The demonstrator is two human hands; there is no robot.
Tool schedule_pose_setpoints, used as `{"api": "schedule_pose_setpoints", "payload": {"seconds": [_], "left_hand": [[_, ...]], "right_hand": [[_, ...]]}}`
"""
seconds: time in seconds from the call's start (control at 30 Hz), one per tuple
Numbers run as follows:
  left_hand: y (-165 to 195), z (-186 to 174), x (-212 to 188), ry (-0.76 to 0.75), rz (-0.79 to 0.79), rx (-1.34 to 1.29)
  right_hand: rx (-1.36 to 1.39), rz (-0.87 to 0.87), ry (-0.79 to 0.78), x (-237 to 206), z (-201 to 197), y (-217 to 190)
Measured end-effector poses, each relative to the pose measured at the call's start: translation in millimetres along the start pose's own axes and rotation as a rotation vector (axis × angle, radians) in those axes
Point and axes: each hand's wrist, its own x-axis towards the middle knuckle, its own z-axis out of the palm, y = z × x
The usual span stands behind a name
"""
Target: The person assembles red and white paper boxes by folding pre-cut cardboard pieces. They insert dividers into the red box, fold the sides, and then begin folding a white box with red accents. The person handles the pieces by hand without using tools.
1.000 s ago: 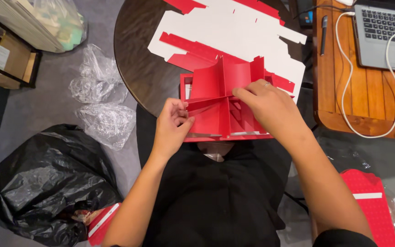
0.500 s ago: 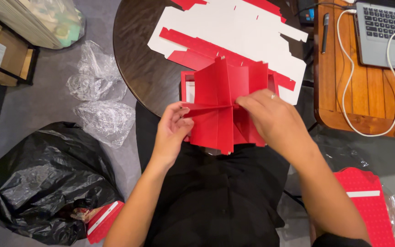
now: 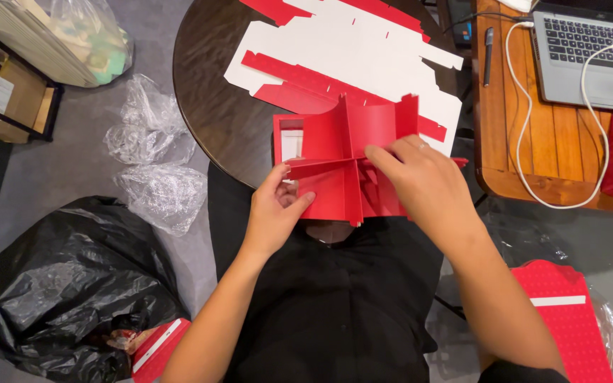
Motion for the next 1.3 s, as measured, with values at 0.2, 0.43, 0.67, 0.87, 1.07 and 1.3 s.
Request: {"api": "schedule_pose_setpoints", "payload": {"seconds": [0.2, 0.43, 0.67, 0.87, 1.07, 1.3], "left_hand": [[2, -38, 32, 0.109, 0.066, 0.491], [-16, -79, 71, 0.206, 0.42, 0.895], [-35, -64, 43, 0.252, 0.468, 0.944], [-14, -59, 16, 0.201, 0.643, 1.001], [-23, -40, 9, -0.024, 0.882, 0.873], [-12, -7, 1, 0.009, 0.83, 0.967]], "right_hand": [[-0.108, -0.049, -0.058, 49, 44, -5], [-0.098, -0.031, -0.135, 98, 98, 4], [-0.106, -0.027, -0.135, 66, 123, 8], [-0.091, -0.022, -0.146, 54, 115, 9], [0.014, 0.036, -0.134, 47, 97, -3], [0.326, 0.165, -0.124, 31, 59, 6]]}}
